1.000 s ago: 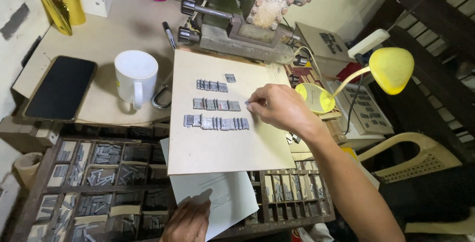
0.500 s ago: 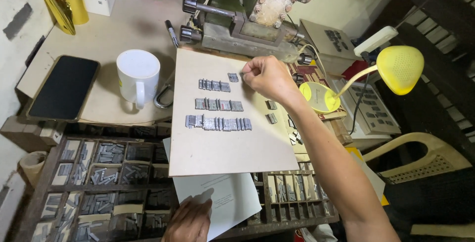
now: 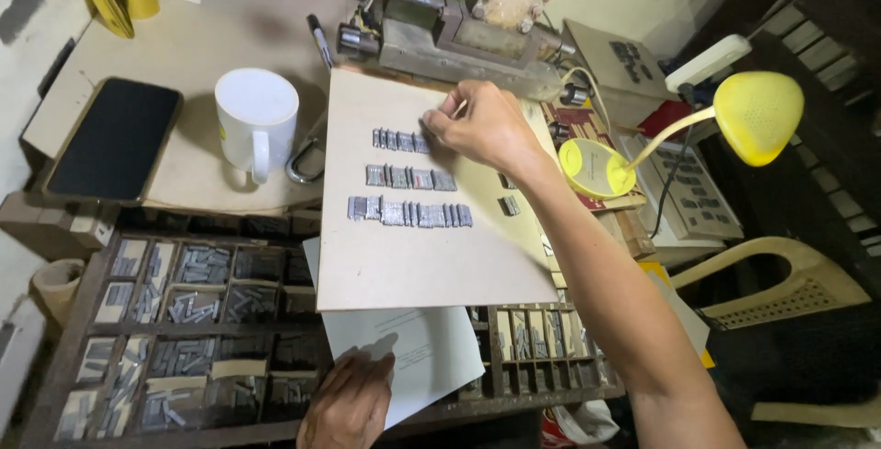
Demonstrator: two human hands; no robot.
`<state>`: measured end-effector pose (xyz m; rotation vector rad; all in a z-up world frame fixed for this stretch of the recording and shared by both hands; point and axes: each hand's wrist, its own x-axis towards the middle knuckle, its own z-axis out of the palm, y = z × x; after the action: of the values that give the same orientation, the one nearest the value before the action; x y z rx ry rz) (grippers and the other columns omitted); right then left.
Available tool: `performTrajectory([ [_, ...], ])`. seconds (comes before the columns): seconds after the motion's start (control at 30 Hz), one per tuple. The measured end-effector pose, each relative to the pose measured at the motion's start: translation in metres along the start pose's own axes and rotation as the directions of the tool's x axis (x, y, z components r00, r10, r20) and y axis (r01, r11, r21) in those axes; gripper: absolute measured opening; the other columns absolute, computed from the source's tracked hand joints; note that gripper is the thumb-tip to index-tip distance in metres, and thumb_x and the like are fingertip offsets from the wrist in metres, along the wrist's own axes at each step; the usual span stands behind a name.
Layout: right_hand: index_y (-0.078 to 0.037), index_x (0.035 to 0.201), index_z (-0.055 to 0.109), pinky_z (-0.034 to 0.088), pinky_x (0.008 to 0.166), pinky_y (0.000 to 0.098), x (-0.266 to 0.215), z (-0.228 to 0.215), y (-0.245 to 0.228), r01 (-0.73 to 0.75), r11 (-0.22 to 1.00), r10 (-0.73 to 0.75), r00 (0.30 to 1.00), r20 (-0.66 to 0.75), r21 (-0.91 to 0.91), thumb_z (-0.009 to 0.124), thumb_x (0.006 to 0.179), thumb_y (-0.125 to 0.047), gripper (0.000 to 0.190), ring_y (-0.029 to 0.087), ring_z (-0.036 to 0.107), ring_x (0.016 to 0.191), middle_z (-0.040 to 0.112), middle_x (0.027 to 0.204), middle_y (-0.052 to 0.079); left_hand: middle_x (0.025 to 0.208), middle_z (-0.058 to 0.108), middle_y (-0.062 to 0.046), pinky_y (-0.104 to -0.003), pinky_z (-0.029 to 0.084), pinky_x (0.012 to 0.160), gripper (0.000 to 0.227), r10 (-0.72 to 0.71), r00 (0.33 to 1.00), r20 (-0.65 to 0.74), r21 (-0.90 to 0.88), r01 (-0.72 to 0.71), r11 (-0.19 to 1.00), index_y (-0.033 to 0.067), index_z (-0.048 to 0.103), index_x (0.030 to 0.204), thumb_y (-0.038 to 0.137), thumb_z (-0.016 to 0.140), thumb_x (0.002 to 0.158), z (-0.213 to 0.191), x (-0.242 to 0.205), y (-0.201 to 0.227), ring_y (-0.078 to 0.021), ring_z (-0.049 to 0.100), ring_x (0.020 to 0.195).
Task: The person selects individual metal movable type characters from a wooden type case and arranges them in rows on a flat board. They repeatedly pick up characters, place them on the board, and adjust their positions to form lines of text.
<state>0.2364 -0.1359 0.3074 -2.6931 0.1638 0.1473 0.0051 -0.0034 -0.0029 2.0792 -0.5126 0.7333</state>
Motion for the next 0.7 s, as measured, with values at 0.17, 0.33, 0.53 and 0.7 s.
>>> performTrajectory([
  [0.17,-0.016,0.093,0.066,0.053,0.070,0.0364,0.001,0.008,-0.011,-0.006,0.999,0.004,1.000,-0.028,-0.051,0.073,0.090,-0.027,0.013,0.016,0.063,0.078,0.074,0.095,0.005,0.094,0.078,-0.008,-0.043,0.060,0.099,0.023,0.002,1.000,-0.014,0.037,-0.002,0.999,0.0068,0.076,0.108,0.006,0.074,0.085,0.001,-0.003,-0.001,-0.0225,0.075,0.089],
  [0.33,-0.018,0.093,0.065,0.056,0.077,0.0361,-0.005,0.004,-0.011,-0.020,1.000,0.020,1.000,-0.021,-0.015,0.074,0.091,-0.027,0.013,0.015,0.068,0.088,0.076,0.100,0.005,0.109,0.081,-0.008,-0.031,0.072,0.080,0.028,-0.333,0.941,-0.059,-0.194,0.317,0.929,0.0177,0.079,0.112,0.017,0.078,0.083,-0.021,0.005,-0.007,-0.0262,0.081,0.097],
  [0.53,-0.020,0.109,0.066,0.052,0.078,0.0341,-0.032,-0.013,0.011,0.065,0.996,-0.065,0.998,0.002,0.059,0.062,0.103,-0.037,0.018,0.008,0.062,0.071,0.074,0.085,0.002,0.116,0.075,-0.021,-0.030,0.066,0.081,0.035,-0.469,0.853,-0.232,-0.302,0.395,0.868,-0.0073,0.065,0.130,0.012,0.059,0.102,-0.124,0.103,-0.009,-0.0285,0.077,0.107],
  [0.7,-0.017,0.094,0.069,0.038,0.049,0.0205,-0.047,-0.007,0.029,0.243,0.967,-0.245,0.969,0.024,0.082,0.066,0.103,-0.024,0.013,0.006,0.047,0.057,0.071,0.079,-0.001,0.152,0.055,-0.016,-0.065,0.035,0.109,0.070,-0.133,0.986,0.098,0.043,0.129,0.991,0.0122,0.066,0.134,0.059,0.025,0.102,-0.155,0.218,-0.010,-0.0358,0.042,0.143],
])
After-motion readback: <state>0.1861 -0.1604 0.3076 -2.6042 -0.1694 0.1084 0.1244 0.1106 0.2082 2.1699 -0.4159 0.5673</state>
